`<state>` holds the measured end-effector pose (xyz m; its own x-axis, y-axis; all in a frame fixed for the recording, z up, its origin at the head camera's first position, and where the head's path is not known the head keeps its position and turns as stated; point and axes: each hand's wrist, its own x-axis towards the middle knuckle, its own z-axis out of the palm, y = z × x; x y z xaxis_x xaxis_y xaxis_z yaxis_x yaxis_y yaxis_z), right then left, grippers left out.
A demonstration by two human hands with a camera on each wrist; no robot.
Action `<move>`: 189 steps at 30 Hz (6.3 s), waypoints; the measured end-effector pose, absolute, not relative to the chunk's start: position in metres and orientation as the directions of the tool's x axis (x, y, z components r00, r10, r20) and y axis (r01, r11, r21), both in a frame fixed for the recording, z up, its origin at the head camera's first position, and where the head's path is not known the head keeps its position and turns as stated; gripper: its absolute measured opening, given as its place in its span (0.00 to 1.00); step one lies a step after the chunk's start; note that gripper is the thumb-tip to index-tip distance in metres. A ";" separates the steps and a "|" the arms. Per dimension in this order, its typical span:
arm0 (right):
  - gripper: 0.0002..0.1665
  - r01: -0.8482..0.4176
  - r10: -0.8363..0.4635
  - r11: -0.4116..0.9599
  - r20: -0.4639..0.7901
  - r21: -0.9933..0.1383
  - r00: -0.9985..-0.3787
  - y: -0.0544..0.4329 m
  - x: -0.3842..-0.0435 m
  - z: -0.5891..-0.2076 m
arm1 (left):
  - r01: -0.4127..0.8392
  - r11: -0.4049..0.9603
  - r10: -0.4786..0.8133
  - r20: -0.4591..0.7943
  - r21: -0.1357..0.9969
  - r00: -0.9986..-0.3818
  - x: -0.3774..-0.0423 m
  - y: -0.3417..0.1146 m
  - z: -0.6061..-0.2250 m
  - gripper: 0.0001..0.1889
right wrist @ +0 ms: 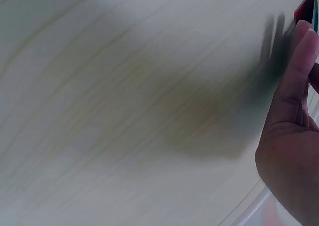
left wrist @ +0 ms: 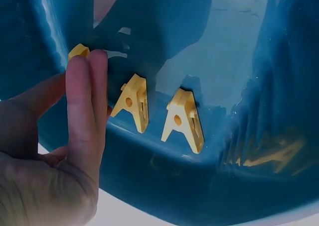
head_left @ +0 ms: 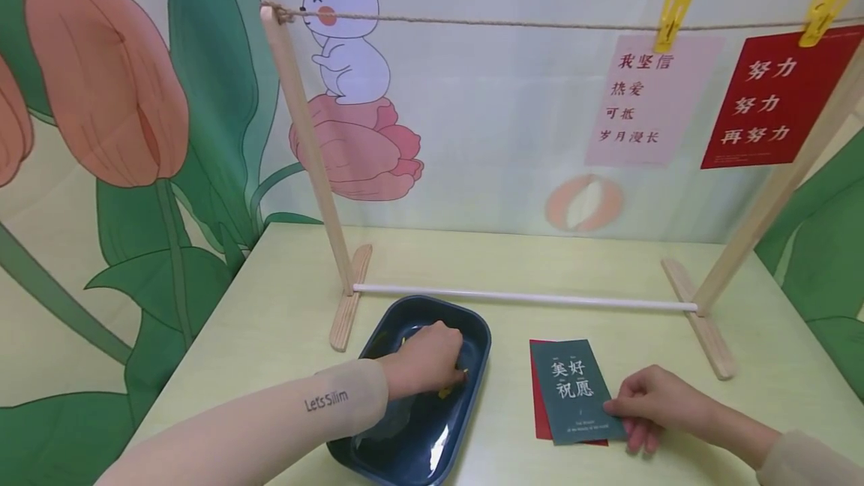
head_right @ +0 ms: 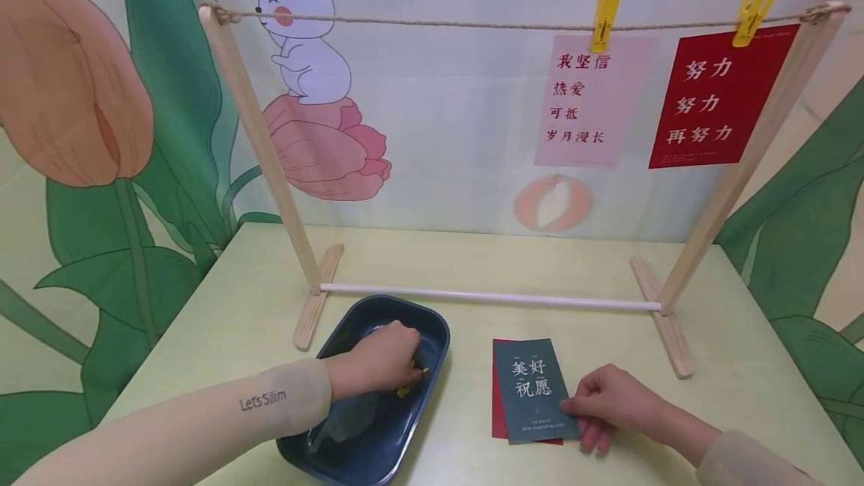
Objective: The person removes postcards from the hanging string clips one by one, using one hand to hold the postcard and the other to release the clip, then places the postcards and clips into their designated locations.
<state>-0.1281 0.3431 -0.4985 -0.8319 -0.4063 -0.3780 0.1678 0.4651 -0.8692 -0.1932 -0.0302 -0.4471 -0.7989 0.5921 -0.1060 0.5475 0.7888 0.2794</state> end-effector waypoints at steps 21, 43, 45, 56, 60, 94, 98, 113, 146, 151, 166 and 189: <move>0.18 0.136 -0.397 0.516 -0.378 -0.845 -0.836 0.336 -0.128 -0.496 | 0.534 0.808 0.568 -0.087 0.249 -0.818 -0.237 -0.040 -0.486 0.19; 0.19 0.083 -0.356 0.440 -0.259 -0.894 -0.898 0.326 -0.165 -0.450 | 0.539 0.776 0.562 0.027 0.328 -0.827 -0.219 -0.017 -0.332 0.14; 0.19 0.070 -0.354 0.425 -0.236 -0.903 -0.905 0.323 -0.170 -0.441 | 0.538 0.777 0.557 0.040 0.326 -0.830 -0.220 -0.011 -0.319 0.15; 0.21 -0.008 -0.325 0.321 -0.102 -0.947 -0.940 0.307 -0.183 -0.390 | 0.585 0.716 0.558 0.192 0.381 -0.807 -0.229 0.016 -0.244 0.18; 0.22 -0.028 -0.282 0.310 -0.065 -0.950 -0.957 0.305 -0.188 -0.373 | 0.613 0.675 0.562 0.251 0.411 -0.788 -0.231 0.027 -0.219 0.18; 0.19 -0.111 -0.113 -0.544 0.204 -0.832 -0.972 0.294 -0.215 -0.313 | 0.795 0.588 0.621 0.547 0.148 -0.562 -0.238 0.115 -0.110 0.18; 0.19 -0.103 -0.074 -0.638 0.194 -0.763 -0.978 0.288 -0.214 -0.311 | 0.776 0.608 0.597 0.550 0.165 -0.584 -0.243 0.120 -0.108 0.19; 0.30 -0.122 0.014 -0.734 0.166 -0.668 -0.986 0.288 -0.212 -0.310 | 0.576 0.790 0.498 0.328 0.211 -0.803 -0.258 0.136 -0.096 0.34; 0.24 -0.238 0.094 -0.606 0.228 -0.759 -0.969 0.298 -0.209 -0.309 | 0.581 0.654 0.496 0.306 0.483 -0.813 -0.258 0.136 -0.092 0.17; 0.22 -0.251 0.091 -0.626 0.251 -0.739 -0.964 0.301 -0.208 -0.307 | 0.591 0.641 0.487 0.335 0.490 -0.807 -0.258 0.134 -0.093 0.16; 0.26 -0.224 0.077 -0.645 0.229 -0.731 -0.970 0.302 -0.207 -0.307 | 0.647 0.496 0.452 0.465 0.579 -0.762 -0.258 0.120 -0.090 0.13; 0.20 -0.187 0.013 -0.633 0.232 -0.751 -0.973 0.299 -0.202 -0.316 | 0.758 0.471 0.534 0.539 0.452 -0.652 -0.239 0.083 -0.092 0.14</move>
